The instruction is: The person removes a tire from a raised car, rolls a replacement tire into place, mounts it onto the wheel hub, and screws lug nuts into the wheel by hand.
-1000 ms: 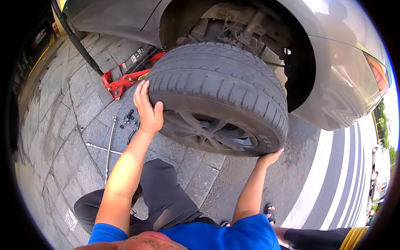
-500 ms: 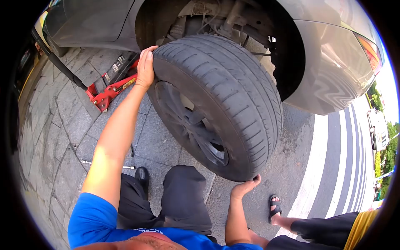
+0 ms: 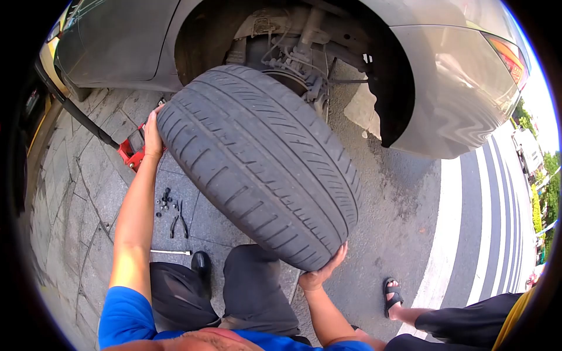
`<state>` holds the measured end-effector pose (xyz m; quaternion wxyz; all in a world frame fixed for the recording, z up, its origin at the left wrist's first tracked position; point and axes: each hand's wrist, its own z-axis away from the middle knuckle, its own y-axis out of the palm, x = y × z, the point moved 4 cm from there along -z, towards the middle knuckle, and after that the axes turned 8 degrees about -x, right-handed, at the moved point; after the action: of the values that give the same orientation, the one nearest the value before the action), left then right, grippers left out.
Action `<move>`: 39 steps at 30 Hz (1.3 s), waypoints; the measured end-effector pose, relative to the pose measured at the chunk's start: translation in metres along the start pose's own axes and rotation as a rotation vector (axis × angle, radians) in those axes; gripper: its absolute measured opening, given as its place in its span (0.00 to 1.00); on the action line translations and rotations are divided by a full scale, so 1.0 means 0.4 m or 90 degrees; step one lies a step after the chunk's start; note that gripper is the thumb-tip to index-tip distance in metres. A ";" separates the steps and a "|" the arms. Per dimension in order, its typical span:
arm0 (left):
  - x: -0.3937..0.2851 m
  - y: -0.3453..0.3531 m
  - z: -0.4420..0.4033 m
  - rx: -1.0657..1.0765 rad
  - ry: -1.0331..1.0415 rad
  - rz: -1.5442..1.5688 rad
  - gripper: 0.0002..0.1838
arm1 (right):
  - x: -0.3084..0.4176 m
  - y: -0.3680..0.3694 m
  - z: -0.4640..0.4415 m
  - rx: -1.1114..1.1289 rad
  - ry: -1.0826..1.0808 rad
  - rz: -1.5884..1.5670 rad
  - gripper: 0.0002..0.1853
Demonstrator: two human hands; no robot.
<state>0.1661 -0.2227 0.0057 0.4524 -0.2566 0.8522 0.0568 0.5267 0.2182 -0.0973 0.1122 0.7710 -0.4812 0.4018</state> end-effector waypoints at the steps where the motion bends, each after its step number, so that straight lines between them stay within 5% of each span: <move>1: 0.021 -0.039 0.013 -0.017 -0.034 0.015 0.28 | -0.009 0.007 -0.025 -0.005 0.008 0.000 0.55; 5: 0.043 -0.225 0.098 -0.053 -0.065 -0.098 0.27 | -0.064 0.065 -0.154 0.036 -0.074 -0.038 0.54; 7: -0.036 -0.284 0.173 -0.056 -0.186 -0.001 0.21 | -0.116 0.101 -0.227 0.058 -0.072 -0.069 0.52; 8: -0.001 -0.349 0.197 -0.061 -0.047 -0.170 0.21 | -0.139 0.119 -0.264 0.059 -0.079 -0.108 0.51; 11: -0.135 -0.392 0.322 -0.019 0.104 -0.383 0.19 | -0.205 0.189 -0.347 0.056 -0.033 -0.165 0.47; 17: -0.275 -0.352 0.477 -0.024 0.194 -0.409 0.28 | -0.345 0.329 -0.441 0.104 0.193 -0.261 0.36; 22: -0.314 -0.264 0.435 -0.032 0.295 -0.403 0.28 | -0.431 0.341 -0.442 0.074 0.296 -0.302 0.38; 28: -0.314 -0.074 0.213 -0.028 0.337 -0.365 0.14 | -0.535 0.345 -0.416 -0.049 0.487 -0.222 0.43; 31: -0.253 0.040 0.082 -0.072 0.309 -0.422 0.18 | -0.375 0.324 -0.409 -0.058 0.360 0.022 0.42; 32: -0.235 0.073 0.046 -0.073 0.294 -0.422 0.19 | -0.233 0.302 -0.400 -0.108 0.217 0.056 0.36; 33: -0.225 0.099 0.016 -0.077 0.278 -0.423 0.21 | -0.177 0.319 -0.379 -0.177 0.103 -0.081 0.30; 35: -0.242 0.151 -0.009 -0.101 0.251 -0.420 0.19 | -0.019 0.339 -0.351 -0.057 0.177 -0.291 0.24; 37: -0.228 0.188 -0.044 -0.081 0.293 -0.396 0.23 | 0.039 0.386 -0.339 0.010 0.051 -0.183 0.19; 39: -0.289 0.215 -0.028 -0.062 0.375 -0.392 0.19 | 0.108 0.447 -0.353 0.102 0.158 -0.257 0.20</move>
<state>0.1690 -0.1076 0.0933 0.1730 -0.5252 0.8251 -0.1163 0.3150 0.1775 -0.0121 0.1865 0.8028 -0.2668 0.4996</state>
